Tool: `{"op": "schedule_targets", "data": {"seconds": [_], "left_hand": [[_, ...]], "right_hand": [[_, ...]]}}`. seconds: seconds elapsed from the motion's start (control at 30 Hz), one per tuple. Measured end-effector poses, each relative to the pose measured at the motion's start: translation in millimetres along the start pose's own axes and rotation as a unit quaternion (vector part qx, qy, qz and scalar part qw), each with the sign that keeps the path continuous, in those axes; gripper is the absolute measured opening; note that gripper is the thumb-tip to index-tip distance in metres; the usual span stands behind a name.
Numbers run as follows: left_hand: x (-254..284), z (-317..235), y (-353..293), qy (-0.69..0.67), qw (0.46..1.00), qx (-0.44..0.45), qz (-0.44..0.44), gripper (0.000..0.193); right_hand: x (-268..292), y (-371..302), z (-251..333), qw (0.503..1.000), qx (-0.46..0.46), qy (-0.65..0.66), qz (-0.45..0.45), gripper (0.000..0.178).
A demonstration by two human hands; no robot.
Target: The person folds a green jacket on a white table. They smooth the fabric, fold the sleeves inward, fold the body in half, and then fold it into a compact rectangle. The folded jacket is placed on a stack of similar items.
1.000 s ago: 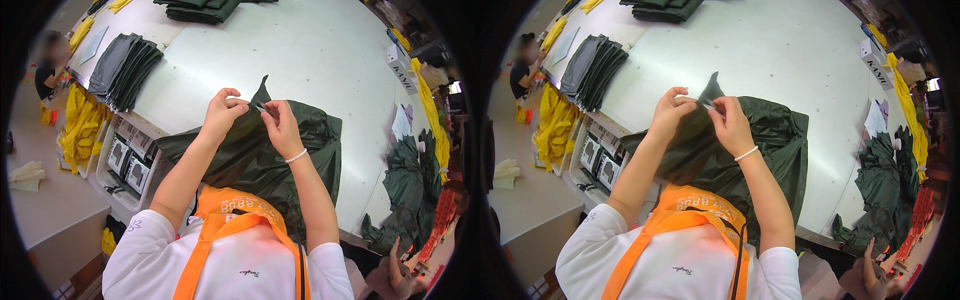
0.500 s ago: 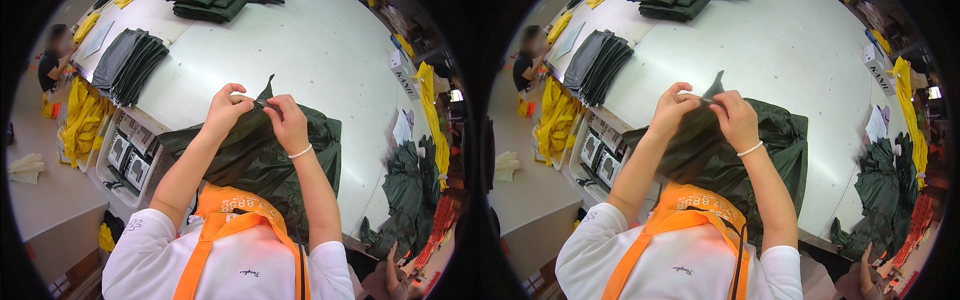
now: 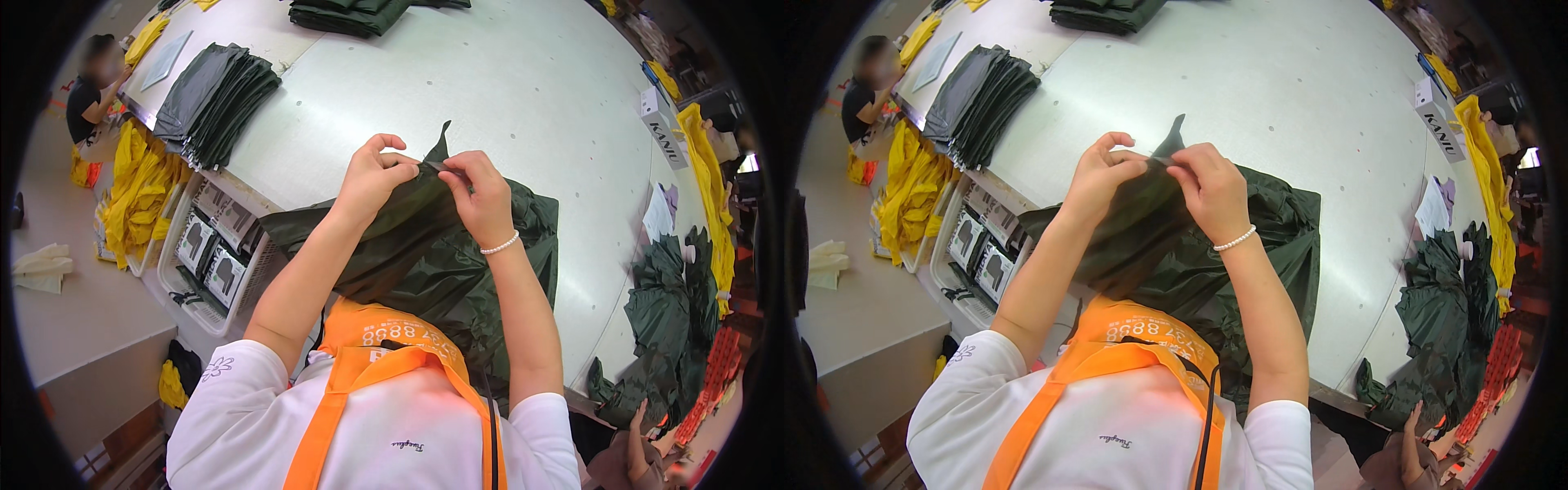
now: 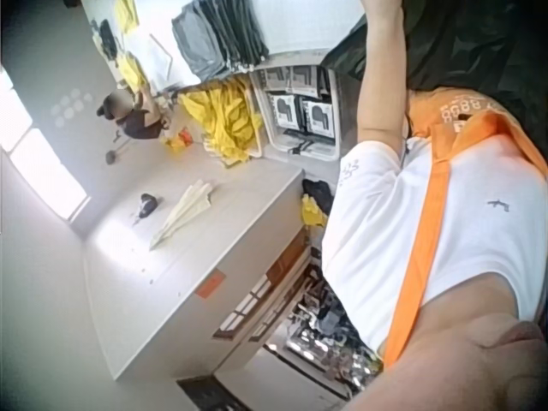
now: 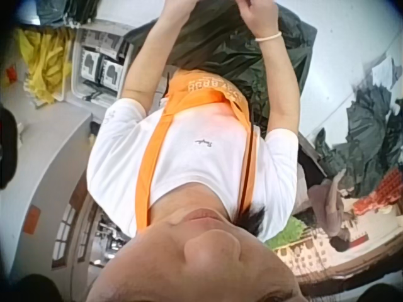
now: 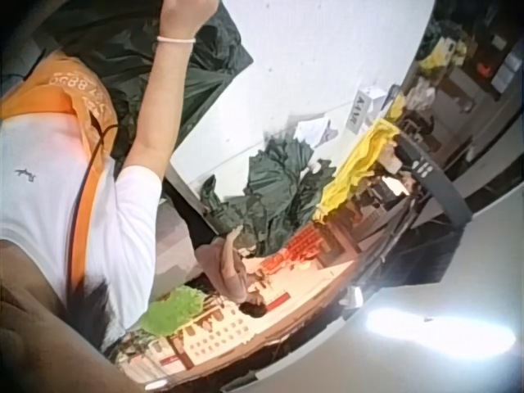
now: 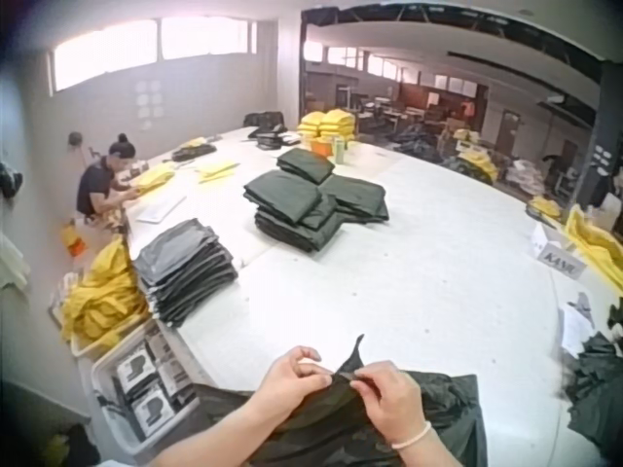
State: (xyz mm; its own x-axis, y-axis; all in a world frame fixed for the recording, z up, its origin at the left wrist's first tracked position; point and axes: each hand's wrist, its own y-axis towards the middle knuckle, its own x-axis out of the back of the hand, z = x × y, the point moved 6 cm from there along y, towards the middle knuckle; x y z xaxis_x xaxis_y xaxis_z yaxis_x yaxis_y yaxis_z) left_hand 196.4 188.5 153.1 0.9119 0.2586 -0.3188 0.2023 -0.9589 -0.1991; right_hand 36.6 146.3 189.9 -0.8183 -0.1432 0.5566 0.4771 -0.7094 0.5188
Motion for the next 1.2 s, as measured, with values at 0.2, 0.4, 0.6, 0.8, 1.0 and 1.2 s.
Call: {"op": "schedule_targets", "data": {"seconds": [0.2,0.4,0.6,0.8,1.0,1.2], "left_hand": [[2,-1,0,-0.001,1.0,0.004,-0.004,0.034],[-1,-3,-1,-0.007,1.0,0.003,0.004,0.035],[7,1,6,-0.034,0.999,0.016,-0.023,0.034],[10,2,12,-0.011,0.999,0.013,-0.034,0.034],[8,0,10,-0.011,0.999,0.009,-0.028,0.033],[8,0,9,-0.008,0.999,0.018,-0.028,0.032]], "right_hand": [[3,2,5,0.999,-0.03,0.036,0.014,0.017],[-6,0,3,1.0,0.029,-0.005,0.006,0.019],[0,-9,-2,0.996,-0.066,0.066,0.009,0.019],[-10,-21,-1,0.994,-0.079,0.082,-0.006,0.02],[-14,-18,3,0.997,-0.048,0.057,-0.021,0.018],[-14,-16,5,0.999,-0.032,0.027,-0.018,0.017]]}}
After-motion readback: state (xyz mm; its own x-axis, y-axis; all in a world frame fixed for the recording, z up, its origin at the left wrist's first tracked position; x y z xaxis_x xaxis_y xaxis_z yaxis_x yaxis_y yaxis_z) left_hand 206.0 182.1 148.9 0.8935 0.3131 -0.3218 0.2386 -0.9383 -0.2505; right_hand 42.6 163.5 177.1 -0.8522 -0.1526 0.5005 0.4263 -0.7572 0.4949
